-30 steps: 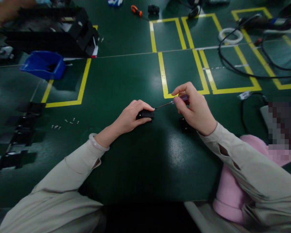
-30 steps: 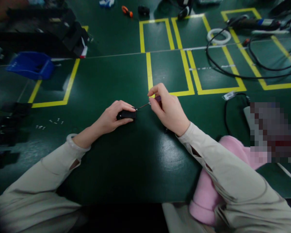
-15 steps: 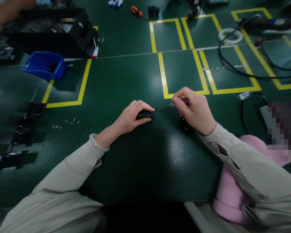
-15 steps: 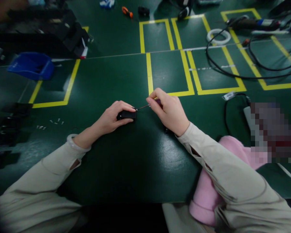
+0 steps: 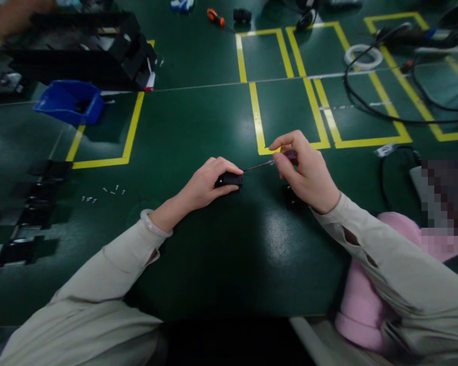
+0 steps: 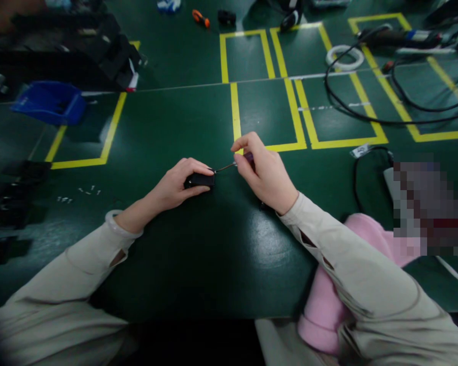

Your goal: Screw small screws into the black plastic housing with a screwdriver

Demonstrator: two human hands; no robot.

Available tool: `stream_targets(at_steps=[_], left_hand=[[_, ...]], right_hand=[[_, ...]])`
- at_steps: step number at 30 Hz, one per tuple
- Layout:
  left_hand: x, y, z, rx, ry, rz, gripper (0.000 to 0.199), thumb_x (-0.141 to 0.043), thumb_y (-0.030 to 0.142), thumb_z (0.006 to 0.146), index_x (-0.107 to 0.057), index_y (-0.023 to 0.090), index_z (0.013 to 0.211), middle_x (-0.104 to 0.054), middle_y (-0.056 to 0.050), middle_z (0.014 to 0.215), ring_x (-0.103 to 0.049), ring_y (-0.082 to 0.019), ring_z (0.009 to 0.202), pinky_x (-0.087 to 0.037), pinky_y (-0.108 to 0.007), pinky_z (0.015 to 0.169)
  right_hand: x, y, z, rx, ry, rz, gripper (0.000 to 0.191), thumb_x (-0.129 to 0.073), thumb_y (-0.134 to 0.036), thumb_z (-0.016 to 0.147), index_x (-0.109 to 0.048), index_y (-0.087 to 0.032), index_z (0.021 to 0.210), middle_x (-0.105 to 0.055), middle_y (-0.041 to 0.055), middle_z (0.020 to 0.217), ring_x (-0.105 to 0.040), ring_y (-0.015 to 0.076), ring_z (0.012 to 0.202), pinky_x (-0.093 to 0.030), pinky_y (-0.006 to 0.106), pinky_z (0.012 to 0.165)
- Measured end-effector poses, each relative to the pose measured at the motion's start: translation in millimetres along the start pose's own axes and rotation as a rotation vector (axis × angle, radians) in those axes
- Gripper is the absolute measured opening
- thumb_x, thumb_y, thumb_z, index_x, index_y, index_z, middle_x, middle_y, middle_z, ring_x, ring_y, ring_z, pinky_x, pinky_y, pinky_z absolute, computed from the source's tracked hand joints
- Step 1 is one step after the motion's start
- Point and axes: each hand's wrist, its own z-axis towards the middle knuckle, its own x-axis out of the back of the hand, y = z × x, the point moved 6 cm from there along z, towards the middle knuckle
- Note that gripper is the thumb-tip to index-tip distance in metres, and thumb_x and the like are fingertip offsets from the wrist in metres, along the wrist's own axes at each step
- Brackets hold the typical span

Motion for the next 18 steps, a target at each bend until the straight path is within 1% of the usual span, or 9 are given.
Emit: stream_targets(at_steps=[1, 4, 5, 7, 9, 11, 14, 15, 18], left_hand=[[0.1, 0.3, -0.1, -0.005, 0.003, 0.000, 0.027, -0.062, 0.036, 0.096, -0.059, 0.021, 0.118, -0.066, -0.006, 0.118, -0.059, -0.022, 0.109, -0.044, -0.037, 0.096], [0.2, 0.5, -0.5, -0.017, 0.002, 0.001, 0.027, -0.062, 0.035, 0.096, -0.059, 0.021, 0.119, -0.066, -0.006, 0.118, -0.059, -0.022, 0.110, -0.043, -0.037, 0.096], [0.1, 0.3, -0.6, -0.017, 0.000, 0.002, 0.027, -0.062, 0.035, 0.096, -0.058, 0.021, 0.119, -0.066, -0.006, 0.118, -0.059, -0.022, 0.110, -0.043, -0.038, 0.097], [0.3, -0.1, -0.7, -0.013, -0.003, 0.002, 0.027, -0.062, 0.035, 0.096, -0.058, 0.021, 0.120, -0.066, -0.006, 0.119, -0.059, -0.022, 0.111, -0.043, -0.038, 0.097], [0.4, -0.3, -0.6, -0.007, -0.003, 0.001, 0.027, -0.061, 0.036, 0.096, -0.059, 0.021, 0.119, -0.066, -0.006, 0.118, -0.059, -0.022, 0.110, -0.043, -0.038, 0.097], [0.3, -0.3, -0.3, -0.001, -0.006, -0.001, 0.027, -0.061, 0.036, 0.096, -0.059, 0.021, 0.119, -0.066, -0.006, 0.118, -0.059, -0.022, 0.110, -0.043, -0.038, 0.097], [0.2, -0.1, 0.1, -0.001, -0.006, -0.003, 0.028, -0.062, 0.037, 0.096, -0.059, 0.021, 0.119, -0.067, -0.007, 0.118, -0.059, -0.022, 0.110, -0.043, -0.038, 0.097], [0.2, -0.1, 0.2, -0.002, -0.005, -0.002, 0.028, -0.062, 0.038, 0.096, -0.059, 0.021, 0.119, -0.067, -0.006, 0.118, -0.059, -0.022, 0.110, -0.043, -0.038, 0.097], [0.3, -0.1, 0.1, -0.010, -0.003, 0.002, 0.028, -0.062, 0.037, 0.096, -0.059, 0.021, 0.119, -0.066, -0.006, 0.118, -0.059, -0.022, 0.109, -0.044, -0.038, 0.096]], right_hand=[[0.0, -0.2, 0.0, 0.002, -0.001, -0.003, 0.008, -0.053, -0.028, 0.095, -0.054, -0.021, 0.096, -0.054, -0.0044, 0.068, -0.054, 0.0092, 0.054, -0.040, 0.027, 0.056], [-0.5, -0.2, 0.0, -0.007, -0.014, -0.038, 0.018, -0.053, -0.035, 0.097, -0.054, -0.022, 0.085, -0.051, -0.0060, 0.058, -0.050, 0.0085, 0.049, -0.037, 0.027, 0.054], [-0.6, -0.2, -0.1, -0.008, -0.014, -0.044, 0.017, -0.053, -0.034, 0.097, -0.054, -0.022, 0.085, -0.050, -0.0062, 0.058, -0.049, 0.0085, 0.049, -0.037, 0.027, 0.053], [-0.4, -0.3, -0.3, -0.005, -0.008, -0.034, 0.007, -0.052, -0.027, 0.095, -0.054, -0.021, 0.093, -0.052, -0.0057, 0.062, -0.051, 0.0091, 0.050, -0.039, 0.027, 0.054], [-0.1, 0.0, -0.4, -0.007, -0.001, -0.017, 0.007, -0.051, -0.025, 0.095, -0.054, -0.022, 0.100, -0.054, -0.0047, 0.067, -0.054, 0.0098, 0.054, -0.041, 0.027, 0.056], [0.2, 0.4, -0.2, -0.014, 0.001, -0.018, 0.008, -0.053, -0.031, 0.096, -0.054, -0.022, 0.096, -0.055, -0.0044, 0.067, -0.054, 0.0097, 0.054, -0.040, 0.027, 0.055], [0.2, -0.1, 0.1, -0.015, -0.009, -0.043, 0.018, -0.054, -0.036, 0.096, -0.052, -0.022, 0.085, -0.054, -0.0052, 0.062, -0.051, 0.0087, 0.050, -0.037, 0.026, 0.053], [0.1, -0.4, 0.1, -0.014, -0.014, -0.047, 0.016, -0.053, -0.034, 0.096, -0.052, -0.022, 0.086, -0.053, -0.0054, 0.061, -0.051, 0.0086, 0.050, -0.037, 0.026, 0.053], [-0.1, -1.0, 0.1, -0.010, -0.018, -0.032, 0.005, -0.051, -0.026, 0.095, -0.054, -0.022, 0.097, -0.054, -0.0051, 0.065, -0.051, 0.0091, 0.051, -0.039, 0.027, 0.054]])
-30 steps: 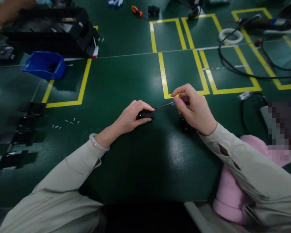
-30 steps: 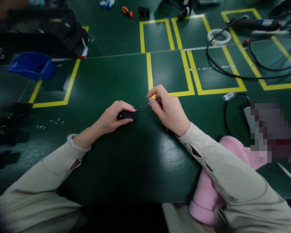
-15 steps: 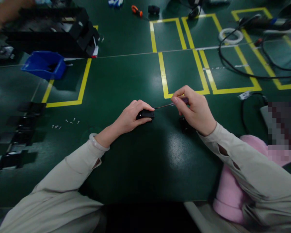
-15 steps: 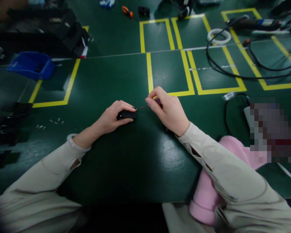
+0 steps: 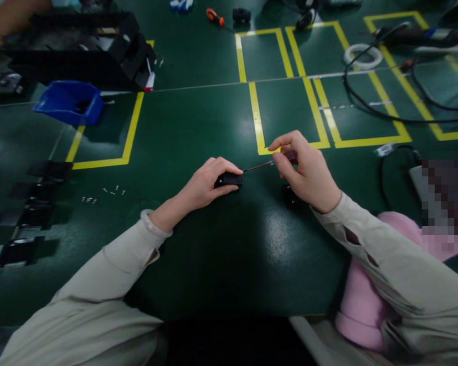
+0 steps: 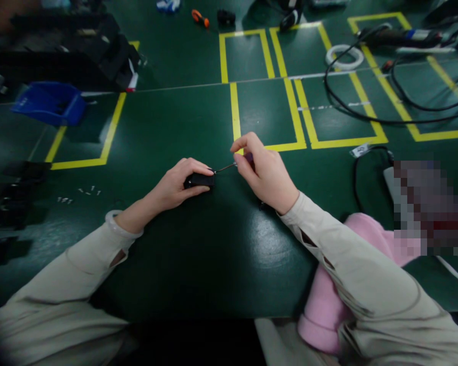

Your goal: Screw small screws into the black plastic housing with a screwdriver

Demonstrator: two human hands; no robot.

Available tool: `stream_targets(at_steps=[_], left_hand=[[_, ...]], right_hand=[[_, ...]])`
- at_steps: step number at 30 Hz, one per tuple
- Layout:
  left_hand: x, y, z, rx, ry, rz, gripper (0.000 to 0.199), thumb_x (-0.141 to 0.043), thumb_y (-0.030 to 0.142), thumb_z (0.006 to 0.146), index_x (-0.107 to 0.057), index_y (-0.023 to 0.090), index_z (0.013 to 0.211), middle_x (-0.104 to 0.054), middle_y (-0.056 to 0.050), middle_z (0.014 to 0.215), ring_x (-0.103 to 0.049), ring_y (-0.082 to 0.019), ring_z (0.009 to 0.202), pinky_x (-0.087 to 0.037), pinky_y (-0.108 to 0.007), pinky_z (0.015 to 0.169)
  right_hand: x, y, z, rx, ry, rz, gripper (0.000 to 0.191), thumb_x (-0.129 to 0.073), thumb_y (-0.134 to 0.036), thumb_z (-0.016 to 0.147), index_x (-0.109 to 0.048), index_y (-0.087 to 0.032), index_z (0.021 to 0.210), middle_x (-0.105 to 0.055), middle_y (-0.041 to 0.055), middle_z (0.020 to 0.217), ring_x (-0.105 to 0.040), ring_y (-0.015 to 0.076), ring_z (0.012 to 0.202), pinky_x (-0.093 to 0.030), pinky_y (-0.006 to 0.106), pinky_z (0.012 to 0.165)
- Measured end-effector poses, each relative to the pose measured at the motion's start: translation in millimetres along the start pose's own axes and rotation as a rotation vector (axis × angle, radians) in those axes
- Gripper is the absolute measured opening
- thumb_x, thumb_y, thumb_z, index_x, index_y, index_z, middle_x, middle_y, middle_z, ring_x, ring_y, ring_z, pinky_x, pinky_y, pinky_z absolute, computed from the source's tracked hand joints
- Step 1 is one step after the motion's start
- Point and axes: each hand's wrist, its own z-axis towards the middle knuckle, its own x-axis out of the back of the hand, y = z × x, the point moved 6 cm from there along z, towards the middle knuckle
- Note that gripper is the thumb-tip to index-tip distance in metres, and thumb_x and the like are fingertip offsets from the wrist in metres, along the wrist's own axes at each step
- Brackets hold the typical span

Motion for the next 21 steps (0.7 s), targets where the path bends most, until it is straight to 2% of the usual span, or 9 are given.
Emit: stream_targets(at_steps=[2, 6, 9, 11, 16, 19, 21], left_hand=[[0.0, 0.1, -0.2, -0.007, 0.002, 0.001, 0.028, -0.063, 0.036, 0.096, -0.059, 0.021, 0.119, -0.066, -0.006, 0.118, -0.059, -0.022, 0.109, -0.044, -0.037, 0.095], [0.2, 0.1, -0.9, -0.011, 0.014, -0.004, 0.028, -0.063, 0.037, 0.096, -0.059, 0.021, 0.119, -0.066, -0.006, 0.118, -0.059, -0.022, 0.109, -0.044, -0.037, 0.096], [-0.5, -0.8, -1.2, 0.009, 0.005, -0.004, 0.029, -0.062, 0.039, 0.096, -0.059, 0.022, 0.119, -0.067, -0.007, 0.118, -0.060, -0.023, 0.110, -0.044, -0.039, 0.096], [-0.6, -1.1, -1.1, 0.018, -0.001, -0.006, 0.029, -0.062, 0.040, 0.096, -0.059, 0.022, 0.119, -0.067, -0.007, 0.118, -0.060, -0.023, 0.110, -0.045, -0.039, 0.097], [0.6, 0.0, -0.3, -0.001, 0.008, -0.009, 0.028, -0.062, 0.038, 0.096, -0.059, 0.022, 0.119, -0.067, -0.006, 0.118, -0.060, -0.022, 0.109, -0.044, -0.037, 0.096], [0.3, 0.0, -0.1, 0.001, 0.003, -0.010, 0.028, -0.063, 0.036, 0.096, -0.059, 0.021, 0.119, -0.067, -0.006, 0.118, -0.060, -0.022, 0.109, -0.044, -0.037, 0.096], [0.1, -0.2, -0.1, 0.007, 0.001, -0.010, 0.029, -0.063, 0.037, 0.096, -0.059, 0.021, 0.119, -0.066, -0.006, 0.118, -0.059, -0.022, 0.110, -0.044, -0.038, 0.097]], right_hand=[[0.1, -0.1, -0.1, 0.004, 0.006, 0.007, 0.006, -0.052, -0.026, 0.095, -0.054, -0.021, 0.097, -0.054, -0.0045, 0.066, -0.052, 0.0092, 0.052, -0.039, 0.027, 0.055], [-0.7, 0.9, -0.4, 0.000, 0.001, -0.003, 0.017, -0.053, -0.034, 0.097, -0.053, -0.022, 0.085, -0.052, -0.0057, 0.060, -0.050, 0.0085, 0.050, -0.037, 0.027, 0.054], [-0.5, 2.0, -0.6, -0.005, 0.009, 0.008, 0.006, -0.051, -0.027, 0.095, -0.054, -0.022, 0.095, -0.053, -0.0056, 0.063, -0.051, 0.0090, 0.051, -0.039, 0.027, 0.054], [-0.1, 2.3, -0.6, -0.006, 0.014, 0.017, 0.007, -0.052, -0.026, 0.094, -0.053, -0.022, 0.100, -0.054, -0.0052, 0.067, -0.053, 0.0094, 0.053, -0.041, 0.027, 0.055], [-0.6, 2.7, -0.3, -0.012, 0.003, 0.001, 0.016, -0.053, -0.034, 0.096, -0.053, -0.022, 0.087, -0.052, -0.0057, 0.061, -0.049, 0.0082, 0.049, -0.037, 0.027, 0.053], [-0.7, 3.0, -0.2, -0.014, 0.005, 0.024, 0.003, -0.052, -0.025, 0.095, -0.053, -0.022, 0.096, -0.051, -0.0056, 0.064, -0.050, 0.0091, 0.050, -0.039, 0.028, 0.054], [-0.4, 3.2, -0.1, -0.015, 0.007, 0.045, 0.007, -0.053, -0.024, 0.094, -0.052, -0.023, 0.100, -0.052, -0.0051, 0.067, -0.053, 0.0101, 0.053, -0.041, 0.029, 0.055]])
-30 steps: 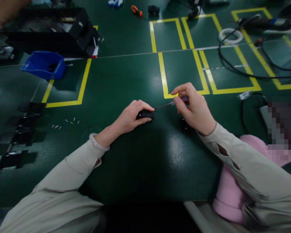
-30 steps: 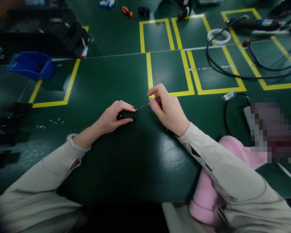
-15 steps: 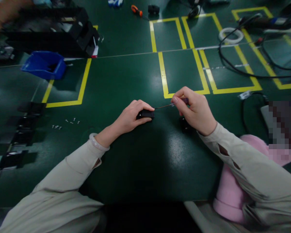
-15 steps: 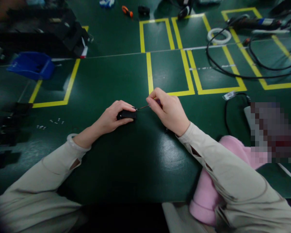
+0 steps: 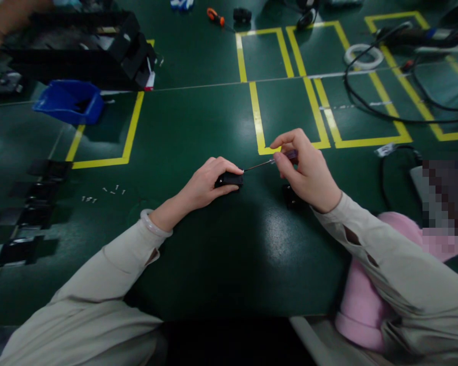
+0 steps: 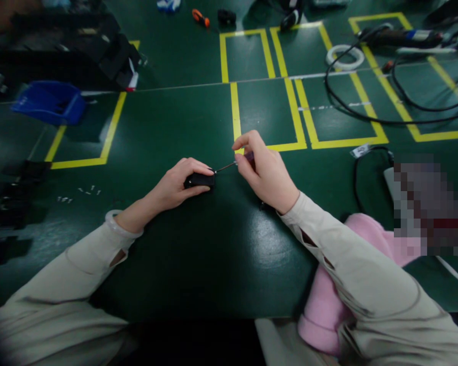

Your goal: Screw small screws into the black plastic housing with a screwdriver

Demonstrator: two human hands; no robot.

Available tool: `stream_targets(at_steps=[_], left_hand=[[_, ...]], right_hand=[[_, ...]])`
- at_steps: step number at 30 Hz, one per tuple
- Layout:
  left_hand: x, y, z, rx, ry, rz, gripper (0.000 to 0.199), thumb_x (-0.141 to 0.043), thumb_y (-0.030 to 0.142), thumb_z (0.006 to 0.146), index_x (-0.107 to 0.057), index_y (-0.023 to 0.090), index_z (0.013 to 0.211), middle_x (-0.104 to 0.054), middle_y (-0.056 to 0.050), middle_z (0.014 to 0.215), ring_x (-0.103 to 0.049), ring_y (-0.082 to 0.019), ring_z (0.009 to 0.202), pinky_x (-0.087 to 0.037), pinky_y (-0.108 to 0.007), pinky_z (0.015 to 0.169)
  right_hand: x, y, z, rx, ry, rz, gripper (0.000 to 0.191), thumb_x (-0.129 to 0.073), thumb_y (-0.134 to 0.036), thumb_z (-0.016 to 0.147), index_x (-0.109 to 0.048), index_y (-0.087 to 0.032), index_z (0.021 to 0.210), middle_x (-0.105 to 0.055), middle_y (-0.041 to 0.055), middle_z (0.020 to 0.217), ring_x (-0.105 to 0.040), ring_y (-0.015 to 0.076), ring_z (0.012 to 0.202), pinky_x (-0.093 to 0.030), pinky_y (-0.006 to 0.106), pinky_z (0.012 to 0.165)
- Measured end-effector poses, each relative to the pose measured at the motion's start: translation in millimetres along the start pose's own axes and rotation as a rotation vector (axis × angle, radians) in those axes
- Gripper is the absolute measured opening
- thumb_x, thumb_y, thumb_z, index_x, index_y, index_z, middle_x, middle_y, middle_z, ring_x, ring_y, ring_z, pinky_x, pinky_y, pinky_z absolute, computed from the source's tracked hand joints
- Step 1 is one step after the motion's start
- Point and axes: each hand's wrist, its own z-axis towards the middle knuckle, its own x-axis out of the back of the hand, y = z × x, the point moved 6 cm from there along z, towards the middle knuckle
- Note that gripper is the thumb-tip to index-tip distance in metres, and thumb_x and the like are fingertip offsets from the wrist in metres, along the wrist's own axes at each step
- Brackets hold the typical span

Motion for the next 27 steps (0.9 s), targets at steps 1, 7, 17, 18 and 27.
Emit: stream_targets(at_steps=[1, 7, 17, 18, 27], left_hand=[[-0.1, -0.1, 0.0, 0.004, -0.001, 0.000, 0.029, -0.063, 0.037, 0.096, -0.059, 0.021, 0.119, -0.066, -0.006, 0.118, -0.059, -0.022, 0.110, -0.044, -0.038, 0.097], [0.4, 0.4, 0.2, 0.006, -0.004, 0.000, 0.028, -0.062, 0.037, 0.096, -0.059, 0.021, 0.119, -0.066, -0.006, 0.119, -0.059, -0.022, 0.110, -0.044, -0.038, 0.096], [0.0, -0.1, -1.2, -0.013, 0.003, 0.006, 0.028, -0.062, 0.036, 0.096, -0.059, 0.021, 0.119, -0.066, -0.005, 0.118, -0.060, -0.022, 0.110, -0.043, -0.037, 0.097], [-0.2, -0.2, -1.2, -0.016, 0.003, 0.007, 0.028, -0.062, 0.035, 0.096, -0.058, 0.021, 0.119, -0.066, -0.005, 0.118, -0.060, -0.022, 0.110, -0.043, -0.037, 0.096], [-0.5, -0.6, -1.3, -0.015, 0.005, 0.010, 0.028, -0.063, 0.034, 0.096, -0.058, 0.022, 0.120, -0.066, -0.005, 0.118, -0.059, -0.022, 0.110, -0.044, -0.037, 0.096]], right_hand=[[0.3, 0.1, 0.0, -0.001, 0.002, 0.001, 0.005, -0.054, -0.026, 0.094, -0.053, -0.023, 0.098, -0.053, -0.0050, 0.067, -0.054, 0.0103, 0.054, -0.041, 0.029, 0.055], [0.4, 0.5, 0.2, -0.005, -0.002, -0.036, 0.007, -0.053, -0.027, 0.095, -0.053, -0.022, 0.090, -0.050, -0.0061, 0.059, -0.049, 0.0093, 0.048, -0.037, 0.028, 0.052], [-0.2, 3.3, 0.0, -0.004, 0.016, -0.024, 0.013, -0.053, -0.034, 0.097, -0.053, -0.022, 0.091, -0.053, -0.0046, 0.064, -0.052, 0.0093, 0.052, -0.038, 0.028, 0.053], [-0.2, 3.1, -0.2, 0.001, 0.017, -0.020, 0.009, -0.052, -0.031, 0.096, -0.053, -0.022, 0.095, -0.053, -0.0046, 0.066, -0.052, 0.0096, 0.053, -0.040, 0.028, 0.054], [-0.8, 4.1, -1.0, -0.006, 0.016, -0.006, 0.014, -0.053, -0.034, 0.097, -0.052, -0.022, 0.091, -0.053, -0.0047, 0.065, -0.053, 0.0094, 0.053, -0.040, 0.029, 0.054]])
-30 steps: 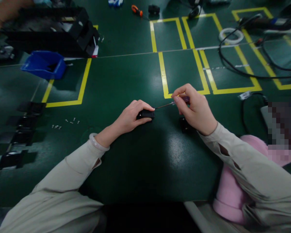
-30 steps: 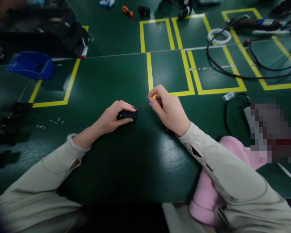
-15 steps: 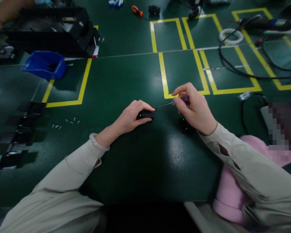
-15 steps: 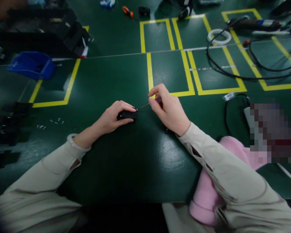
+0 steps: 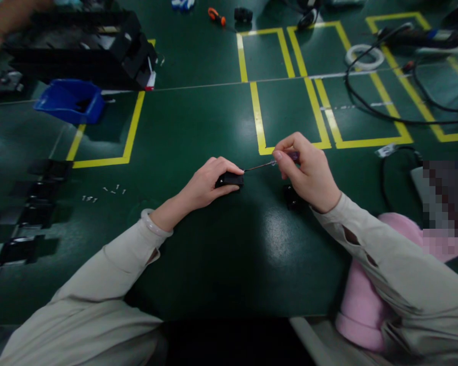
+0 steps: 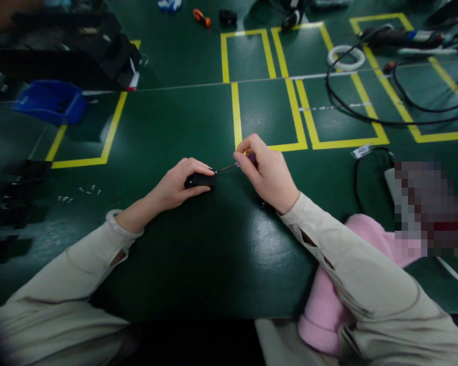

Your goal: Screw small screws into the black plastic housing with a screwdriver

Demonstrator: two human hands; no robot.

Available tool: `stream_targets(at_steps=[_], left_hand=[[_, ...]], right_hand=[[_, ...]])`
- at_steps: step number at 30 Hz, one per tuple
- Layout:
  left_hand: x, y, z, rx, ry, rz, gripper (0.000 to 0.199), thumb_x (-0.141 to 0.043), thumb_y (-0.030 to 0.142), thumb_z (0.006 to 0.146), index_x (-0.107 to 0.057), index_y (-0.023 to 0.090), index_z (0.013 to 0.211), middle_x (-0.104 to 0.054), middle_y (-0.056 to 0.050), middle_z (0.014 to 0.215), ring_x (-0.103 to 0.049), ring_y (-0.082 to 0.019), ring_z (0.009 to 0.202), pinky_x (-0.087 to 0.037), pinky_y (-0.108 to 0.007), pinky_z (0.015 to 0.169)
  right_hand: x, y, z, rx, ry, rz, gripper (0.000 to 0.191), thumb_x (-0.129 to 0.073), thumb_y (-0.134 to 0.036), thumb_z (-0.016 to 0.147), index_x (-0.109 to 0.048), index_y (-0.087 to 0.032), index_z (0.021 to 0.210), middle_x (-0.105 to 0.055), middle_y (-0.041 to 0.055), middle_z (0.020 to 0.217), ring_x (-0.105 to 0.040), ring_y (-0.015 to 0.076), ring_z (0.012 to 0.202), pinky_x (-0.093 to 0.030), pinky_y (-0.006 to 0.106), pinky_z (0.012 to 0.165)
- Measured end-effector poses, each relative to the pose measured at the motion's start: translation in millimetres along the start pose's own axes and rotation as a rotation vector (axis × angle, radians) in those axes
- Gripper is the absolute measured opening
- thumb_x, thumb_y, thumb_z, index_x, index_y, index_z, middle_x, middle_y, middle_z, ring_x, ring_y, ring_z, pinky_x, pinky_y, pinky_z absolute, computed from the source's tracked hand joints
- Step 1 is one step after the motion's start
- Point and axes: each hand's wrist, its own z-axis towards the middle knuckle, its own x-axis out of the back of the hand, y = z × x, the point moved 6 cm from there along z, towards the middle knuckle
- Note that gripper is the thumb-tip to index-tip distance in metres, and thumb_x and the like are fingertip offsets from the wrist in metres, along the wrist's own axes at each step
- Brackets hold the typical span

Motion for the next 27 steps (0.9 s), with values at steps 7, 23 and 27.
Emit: stream_targets(at_steps=[7, 23, 27], left_hand=[[0.0, 0.6, 0.3, -0.004, 0.002, -0.001, 0.028, -0.064, 0.033, 0.095, -0.058, 0.021, 0.120, -0.066, -0.005, 0.118, -0.059, -0.021, 0.109, -0.044, -0.036, 0.096], [0.2, 0.6, 0.3, -0.027, 0.015, -0.008, 0.027, -0.065, 0.033, 0.095, -0.058, 0.021, 0.119, -0.066, -0.005, 0.117, -0.060, -0.021, 0.109, -0.044, -0.036, 0.096], [1.1, 0.6, 0.4, -0.028, 0.018, -0.006, 0.028, -0.065, 0.033, 0.095, -0.059, 0.021, 0.119, -0.066, -0.005, 0.117, -0.060, -0.021, 0.108, -0.044, -0.036, 0.095]], right_hand=[[0.7, -3.4, 0.7, 0.023, 0.001, 0.009, 0.010, -0.054, -0.024, 0.092, -0.052, -0.022, 0.102, -0.057, -0.0025, 0.079, -0.057, 0.0096, 0.059, -0.045, 0.029, 0.058], [2.3, -0.8, 1.6, -0.013, 0.013, -0.024, 0.021, -0.056, -0.038, 0.095, -0.055, -0.020, 0.083, -0.055, -0.0043, 0.064, -0.052, 0.0083, 0.053, -0.039, 0.027, 0.054], [1.3, 0.4, 1.5, -0.027, -0.004, -0.024, 0.009, -0.056, -0.028, 0.094, -0.056, -0.020, 0.090, -0.054, -0.0054, 0.063, -0.051, 0.0081, 0.051, -0.038, 0.026, 0.053]])
